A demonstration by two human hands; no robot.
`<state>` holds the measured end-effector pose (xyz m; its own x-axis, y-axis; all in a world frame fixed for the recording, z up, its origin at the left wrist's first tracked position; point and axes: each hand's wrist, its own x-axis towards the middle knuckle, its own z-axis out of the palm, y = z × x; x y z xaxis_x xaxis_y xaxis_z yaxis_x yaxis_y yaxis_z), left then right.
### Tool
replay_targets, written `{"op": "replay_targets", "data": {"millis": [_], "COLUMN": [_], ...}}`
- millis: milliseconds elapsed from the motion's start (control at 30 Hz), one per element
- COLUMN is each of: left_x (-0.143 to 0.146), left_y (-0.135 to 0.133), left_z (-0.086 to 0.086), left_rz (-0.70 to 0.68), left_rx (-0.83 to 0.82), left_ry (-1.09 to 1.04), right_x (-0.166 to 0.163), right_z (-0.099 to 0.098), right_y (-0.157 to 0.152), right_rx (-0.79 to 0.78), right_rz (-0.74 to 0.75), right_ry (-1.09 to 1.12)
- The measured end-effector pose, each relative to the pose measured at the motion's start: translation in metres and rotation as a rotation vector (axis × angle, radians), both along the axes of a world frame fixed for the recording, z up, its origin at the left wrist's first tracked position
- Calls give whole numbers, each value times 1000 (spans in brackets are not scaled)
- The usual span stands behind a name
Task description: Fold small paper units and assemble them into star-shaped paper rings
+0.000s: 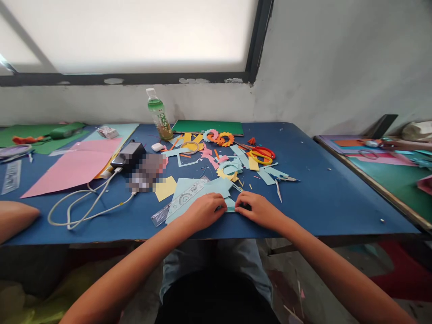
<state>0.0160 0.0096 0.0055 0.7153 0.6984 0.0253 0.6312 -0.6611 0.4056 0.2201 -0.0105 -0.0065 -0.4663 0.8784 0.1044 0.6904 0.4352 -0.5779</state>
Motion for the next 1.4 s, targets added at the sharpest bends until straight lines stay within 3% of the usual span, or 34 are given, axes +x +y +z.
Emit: {"op": "replay_targets", "data": {"millis": [200,367,500,700,1033,1400], "left_x": [10,8,3,-1,-1,-10], "left_y": [-3,1,5,6,15,8], "left_z": [-6,-12,-10,-7,-5,-5], "left_rz": [151,190,203,193,176,13], "left_rx": [15,-26,-79,-151,-238,-184], "left_ry": [19,-18,-65,-115,-137,-123], "right_x": [-10,-13,-11,-5,-3,3], "right_z": [-5,-16,-18,-19,-24,-18], "right_y": [2,-2,-6,-7,1,-14], "right_rx": [54,138,229,320,330,302], "right_rz": [-105,-178,-112,56,33,47], "right_ry": [-100,-149,-159,-154,13,83]}}
